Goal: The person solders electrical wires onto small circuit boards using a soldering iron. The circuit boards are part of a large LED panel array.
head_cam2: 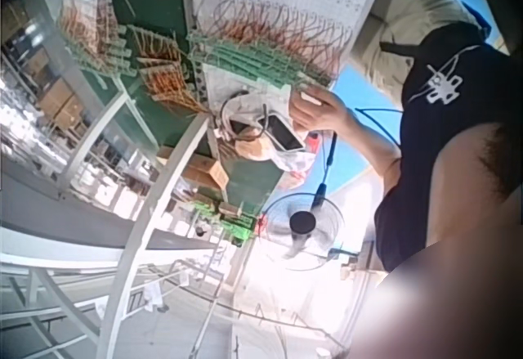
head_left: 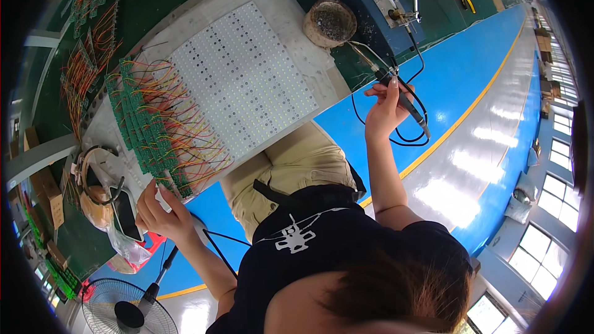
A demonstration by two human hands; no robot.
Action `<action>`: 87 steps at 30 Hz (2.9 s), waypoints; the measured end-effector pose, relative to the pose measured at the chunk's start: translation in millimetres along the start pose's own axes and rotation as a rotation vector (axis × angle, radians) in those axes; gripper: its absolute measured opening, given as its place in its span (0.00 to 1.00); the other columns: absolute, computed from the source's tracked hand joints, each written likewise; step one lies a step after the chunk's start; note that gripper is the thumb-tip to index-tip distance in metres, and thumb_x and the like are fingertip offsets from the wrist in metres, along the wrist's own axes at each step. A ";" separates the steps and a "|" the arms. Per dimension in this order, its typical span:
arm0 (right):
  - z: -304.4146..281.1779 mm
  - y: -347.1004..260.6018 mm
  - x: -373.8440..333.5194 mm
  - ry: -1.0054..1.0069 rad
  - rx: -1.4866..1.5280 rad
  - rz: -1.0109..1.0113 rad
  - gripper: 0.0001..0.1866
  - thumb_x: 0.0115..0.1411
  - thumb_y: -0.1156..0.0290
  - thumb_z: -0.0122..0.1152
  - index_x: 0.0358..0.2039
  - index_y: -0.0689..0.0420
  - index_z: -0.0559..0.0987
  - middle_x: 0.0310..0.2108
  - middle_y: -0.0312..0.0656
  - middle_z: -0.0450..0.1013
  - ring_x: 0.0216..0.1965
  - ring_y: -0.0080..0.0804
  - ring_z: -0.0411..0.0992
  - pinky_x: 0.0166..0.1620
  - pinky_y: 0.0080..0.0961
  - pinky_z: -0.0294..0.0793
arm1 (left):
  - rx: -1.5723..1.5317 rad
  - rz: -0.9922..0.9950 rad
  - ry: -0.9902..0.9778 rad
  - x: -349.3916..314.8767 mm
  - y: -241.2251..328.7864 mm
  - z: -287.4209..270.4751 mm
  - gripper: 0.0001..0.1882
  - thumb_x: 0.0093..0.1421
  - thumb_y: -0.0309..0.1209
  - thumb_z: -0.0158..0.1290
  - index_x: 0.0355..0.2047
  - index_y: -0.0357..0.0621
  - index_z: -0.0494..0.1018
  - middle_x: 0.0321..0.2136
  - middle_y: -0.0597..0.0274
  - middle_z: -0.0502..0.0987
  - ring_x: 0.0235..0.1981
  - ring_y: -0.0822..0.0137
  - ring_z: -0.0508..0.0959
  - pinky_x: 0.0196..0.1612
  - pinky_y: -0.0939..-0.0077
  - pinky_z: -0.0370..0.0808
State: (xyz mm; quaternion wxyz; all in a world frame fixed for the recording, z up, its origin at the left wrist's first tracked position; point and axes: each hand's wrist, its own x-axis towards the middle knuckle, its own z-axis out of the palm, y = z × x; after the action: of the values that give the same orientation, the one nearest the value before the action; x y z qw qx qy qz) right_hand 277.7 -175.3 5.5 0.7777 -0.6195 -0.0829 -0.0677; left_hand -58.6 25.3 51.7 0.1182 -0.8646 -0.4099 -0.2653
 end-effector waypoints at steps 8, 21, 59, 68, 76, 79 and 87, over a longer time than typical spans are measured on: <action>7.9 -1.6 -8.9 -0.011 0.087 0.029 0.08 0.61 0.70 0.48 0.32 0.61 0.64 0.18 0.44 0.70 0.15 0.27 0.68 0.19 0.21 0.69 | 0.095 -0.047 0.027 2.0 -14.3 -14.7 0.08 0.58 0.31 0.49 0.36 0.43 0.74 0.30 0.64 0.75 0.32 0.64 0.74 0.34 0.73 0.58; 80.1 14.7 -46.1 -0.380 0.332 0.315 0.04 0.57 0.77 0.48 0.26 0.59 0.64 0.24 0.35 0.60 0.16 0.23 0.63 0.19 0.19 0.64 | -0.515 -0.357 0.084 147.9 -83.8 0.5 0.02 0.54 0.26 0.52 0.27 0.41 0.73 0.19 0.60 0.74 0.20 0.65 0.73 0.25 0.73 0.68; 83.6 10.4 -41.7 -0.466 0.188 0.348 0.04 0.58 0.77 0.51 0.28 0.60 0.66 0.21 0.37 0.63 0.15 0.19 0.63 0.16 0.15 0.62 | 0.771 0.363 -0.399 308.3 -172.7 122.0 0.05 0.49 0.27 0.51 0.28 0.47 0.75 0.29 0.63 0.74 0.35 0.66 0.76 0.43 0.68 0.65; 80.9 13.0 -42.0 -0.457 0.187 0.348 0.03 0.57 0.77 0.52 0.29 0.62 0.67 0.24 0.38 0.64 0.16 0.20 0.64 0.17 0.15 0.63 | 0.485 0.788 0.090 248.4 -120.5 -13.2 0.04 0.49 0.29 0.54 0.25 0.49 0.69 0.25 0.68 0.69 0.27 0.70 0.72 0.31 0.75 0.65; 82.8 18.0 -39.0 -0.444 0.225 0.364 0.03 0.58 0.77 0.49 0.29 0.61 0.66 0.21 0.38 0.64 0.15 0.22 0.65 0.16 0.17 0.63 | 0.327 1.116 0.272 130.3 -116.5 -6.6 0.06 0.51 0.33 0.57 0.28 0.50 0.73 0.29 0.72 0.65 0.28 0.76 0.70 0.30 0.78 0.63; 84.7 21.6 -39.0 -0.459 0.266 0.327 0.04 0.57 0.77 0.49 0.28 0.61 0.65 0.21 0.38 0.64 0.13 0.23 0.64 0.16 0.17 0.62 | 0.251 1.086 0.219 98.0 -126.6 3.6 0.07 0.49 0.34 0.59 0.30 0.50 0.76 0.28 0.73 0.63 0.26 0.77 0.68 0.29 0.78 0.60; 86.0 18.3 -40.8 -0.429 0.226 0.299 0.04 0.58 0.75 0.49 0.28 0.61 0.67 0.12 0.43 0.66 0.11 0.26 0.62 0.17 0.19 0.62 | 0.142 0.547 0.258 34.6 -125.5 27.6 0.14 0.38 0.35 0.68 0.28 0.52 0.79 0.20 0.77 0.69 0.18 0.78 0.66 0.27 0.78 0.55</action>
State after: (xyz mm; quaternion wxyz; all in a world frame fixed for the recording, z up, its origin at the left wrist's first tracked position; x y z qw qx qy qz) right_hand 237.7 -87.3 -1.8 0.8080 -0.5342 -0.1603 0.1898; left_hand -127.3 139.2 46.4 0.2964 -0.8917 -0.1613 -0.3017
